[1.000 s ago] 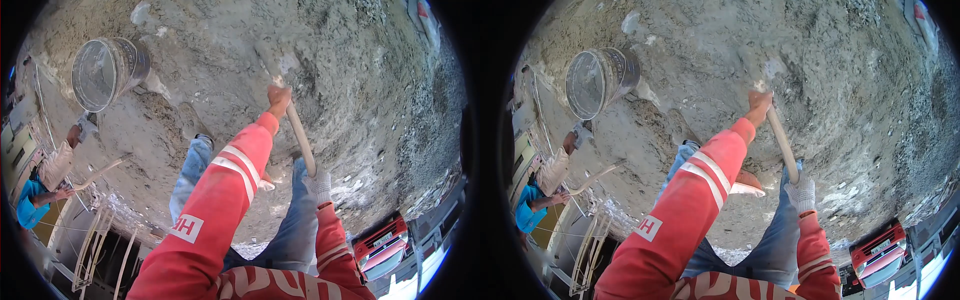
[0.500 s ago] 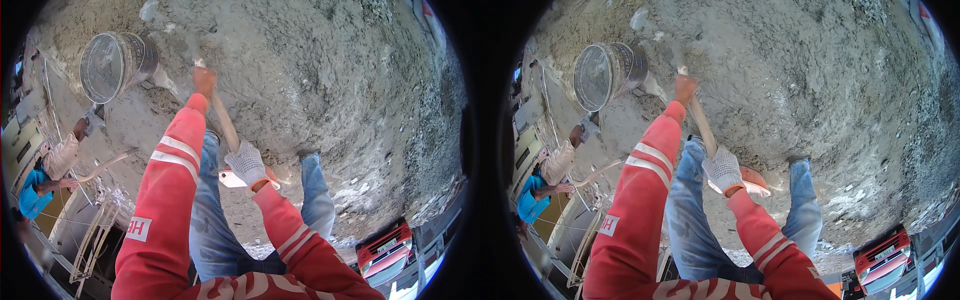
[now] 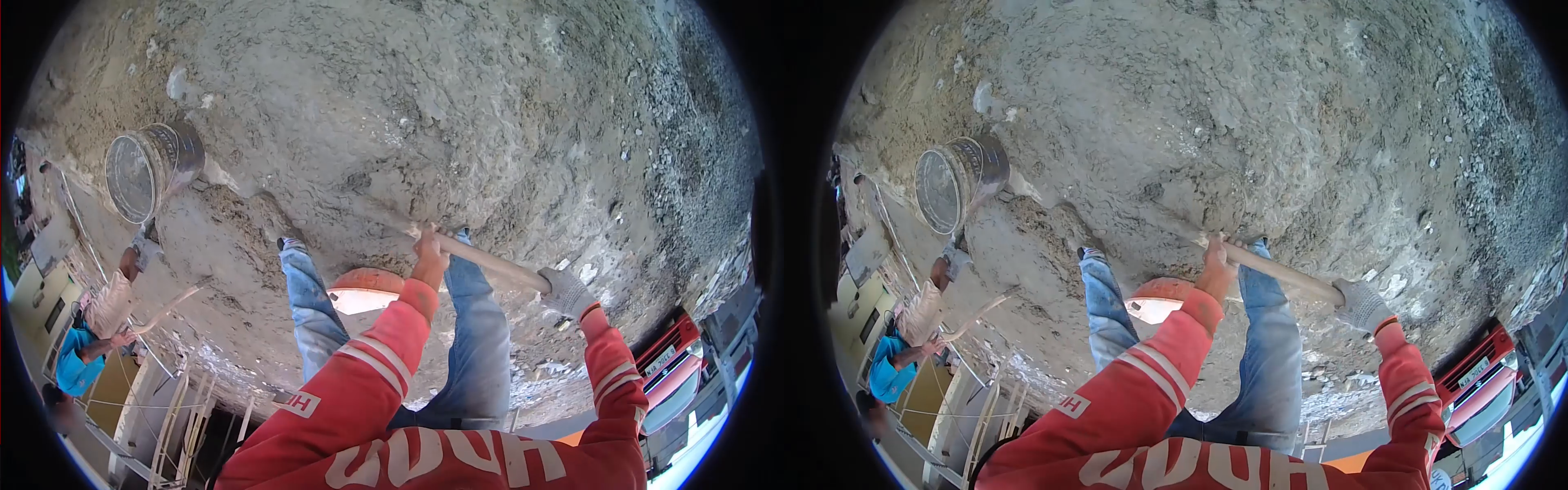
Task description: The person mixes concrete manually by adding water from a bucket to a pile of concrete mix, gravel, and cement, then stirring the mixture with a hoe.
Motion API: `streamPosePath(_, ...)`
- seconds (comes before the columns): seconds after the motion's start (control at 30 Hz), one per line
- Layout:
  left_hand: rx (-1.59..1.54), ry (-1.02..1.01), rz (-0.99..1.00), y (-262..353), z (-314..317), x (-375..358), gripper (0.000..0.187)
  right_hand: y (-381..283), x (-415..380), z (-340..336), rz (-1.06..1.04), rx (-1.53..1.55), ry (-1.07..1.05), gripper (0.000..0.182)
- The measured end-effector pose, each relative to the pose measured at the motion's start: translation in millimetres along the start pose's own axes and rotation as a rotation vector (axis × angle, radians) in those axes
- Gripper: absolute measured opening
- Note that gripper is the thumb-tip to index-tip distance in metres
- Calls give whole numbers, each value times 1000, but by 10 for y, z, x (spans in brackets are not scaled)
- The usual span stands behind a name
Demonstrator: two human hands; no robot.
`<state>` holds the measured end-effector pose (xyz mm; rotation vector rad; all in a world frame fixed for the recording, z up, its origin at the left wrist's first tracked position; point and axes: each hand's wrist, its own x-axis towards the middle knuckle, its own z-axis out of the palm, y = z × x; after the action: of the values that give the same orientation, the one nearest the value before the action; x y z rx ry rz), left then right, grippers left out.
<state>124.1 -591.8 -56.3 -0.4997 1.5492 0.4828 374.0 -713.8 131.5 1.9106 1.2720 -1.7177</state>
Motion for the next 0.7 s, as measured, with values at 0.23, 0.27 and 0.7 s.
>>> streamPosePath(0.23,41,-18,-5,-576,-303,-925,12,-16,-997,536,311,-87,56,31)
streamPosePath(0.27,112,4,-61,-439,-252,-975,14,-269,-1071,686,410,-16,79,31)
streamPosePath(0.7,1119,-395,1068,1609,3643,-191,14,-1894,2011,-544,317,724,790,37)
